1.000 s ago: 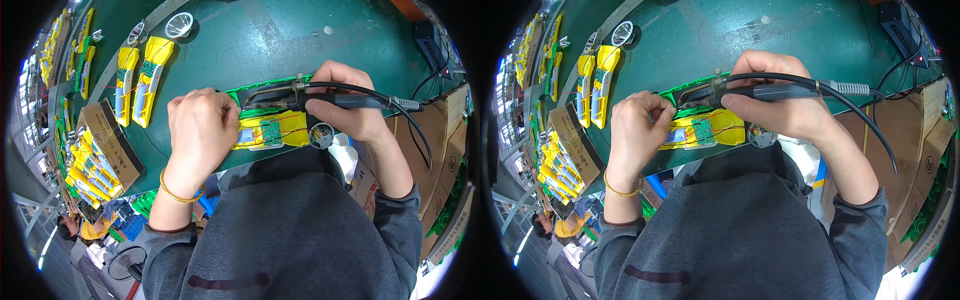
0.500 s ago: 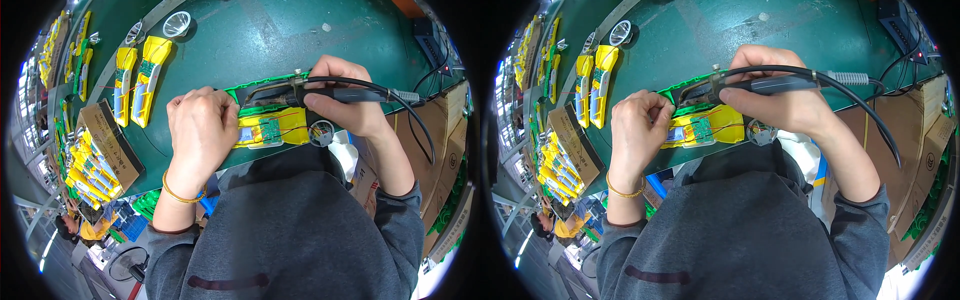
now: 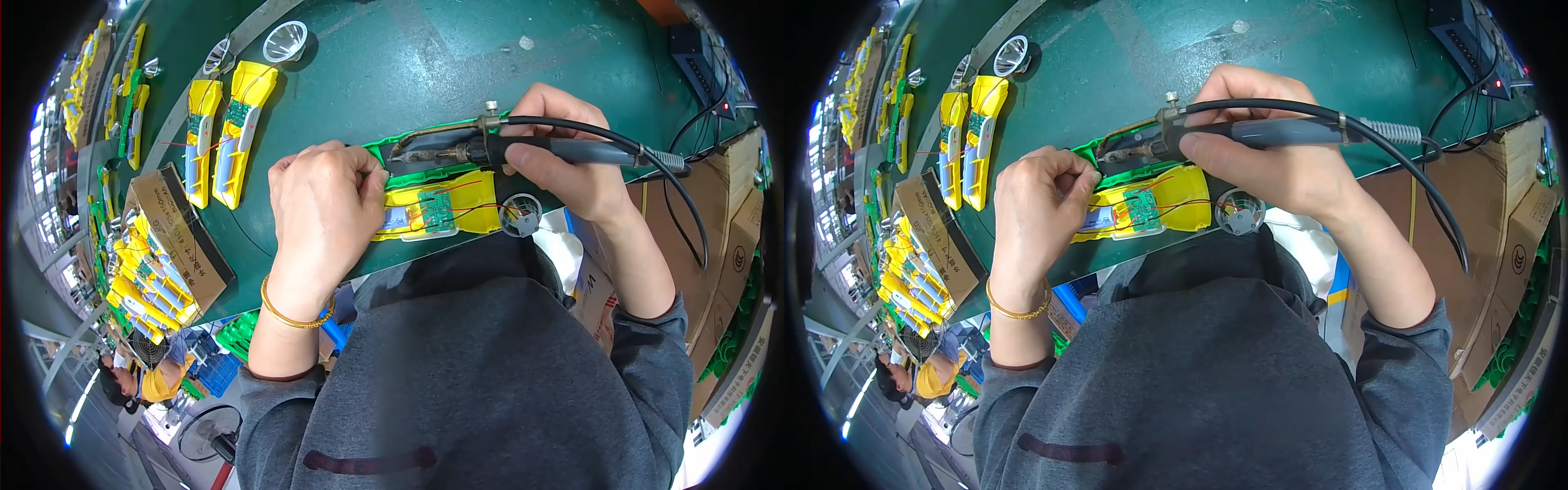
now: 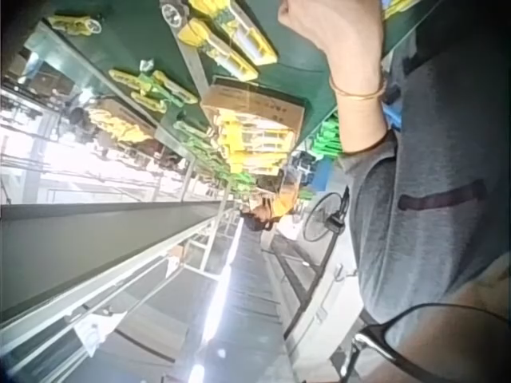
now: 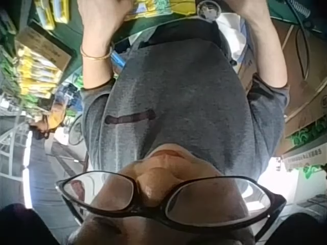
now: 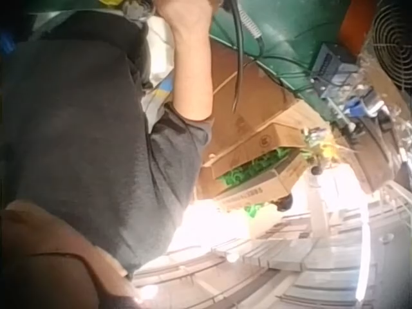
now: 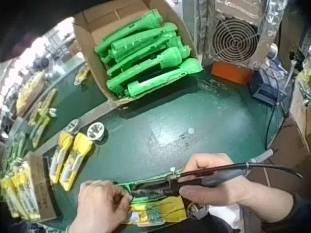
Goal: Assembling electronic components and soldering wires into plastic flashlight casings on a production line.
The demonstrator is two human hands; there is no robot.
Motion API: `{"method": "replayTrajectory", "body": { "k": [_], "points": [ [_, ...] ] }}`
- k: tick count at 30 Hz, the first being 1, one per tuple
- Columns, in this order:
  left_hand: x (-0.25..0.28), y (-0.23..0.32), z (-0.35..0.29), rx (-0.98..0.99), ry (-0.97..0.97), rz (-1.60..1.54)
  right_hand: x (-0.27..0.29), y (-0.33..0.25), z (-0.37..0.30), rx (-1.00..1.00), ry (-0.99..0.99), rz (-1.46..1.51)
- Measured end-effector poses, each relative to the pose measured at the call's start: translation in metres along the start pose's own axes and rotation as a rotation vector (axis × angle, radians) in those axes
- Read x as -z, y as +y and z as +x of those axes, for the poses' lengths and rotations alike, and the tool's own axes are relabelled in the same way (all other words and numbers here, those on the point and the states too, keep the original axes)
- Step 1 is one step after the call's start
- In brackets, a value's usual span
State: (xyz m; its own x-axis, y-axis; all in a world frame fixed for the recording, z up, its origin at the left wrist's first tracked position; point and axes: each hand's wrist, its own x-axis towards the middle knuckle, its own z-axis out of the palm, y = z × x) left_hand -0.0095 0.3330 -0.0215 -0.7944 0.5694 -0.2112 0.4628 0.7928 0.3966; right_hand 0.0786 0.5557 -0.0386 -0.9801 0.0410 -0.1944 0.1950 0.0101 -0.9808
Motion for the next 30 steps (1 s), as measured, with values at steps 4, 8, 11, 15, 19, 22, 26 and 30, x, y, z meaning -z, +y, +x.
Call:
{"method": "replayTrajectory", "body": {
  "k": [4,8,11,15,19,22,26,30],
  "points": [
    [0.002,0.002,0.001,-0.059,0.041,0.053,0.004,0.001,-0.009,0.057,0.089,0.086],
    [0.002,0.003,0.001,-0.044,0.036,0.089,0.008,0.002,-0.015,0.064,0.125,0.100],
    [0.004,0.007,0.002,0.005,-0.003,0.090,0.010,0.004,-0.017,0.081,0.135,0.159],
    [0.009,0.012,0.003,0.072,-0.104,0.147,0.012,0.004,-0.017,0.096,0.131,0.176],
    [0.015,0.011,-0.004,-0.031,-0.028,0.153,0.017,0.008,-0.018,0.136,0.148,0.227],
    [0.031,0.002,-0.016,0.065,0.255,-0.266,0.024,0.010,-0.021,0.076,0.167,0.272],
    [0.016,0.019,-0.021,-0.261,0.367,-0.263,0.012,0.016,-0.020,0.065,0.304,0.351],
    [-0.019,0.050,-0.013,-0.350,0.186,-0.154,-0.002,0.026,-0.017,0.102,0.326,0.499]
  ]
}}
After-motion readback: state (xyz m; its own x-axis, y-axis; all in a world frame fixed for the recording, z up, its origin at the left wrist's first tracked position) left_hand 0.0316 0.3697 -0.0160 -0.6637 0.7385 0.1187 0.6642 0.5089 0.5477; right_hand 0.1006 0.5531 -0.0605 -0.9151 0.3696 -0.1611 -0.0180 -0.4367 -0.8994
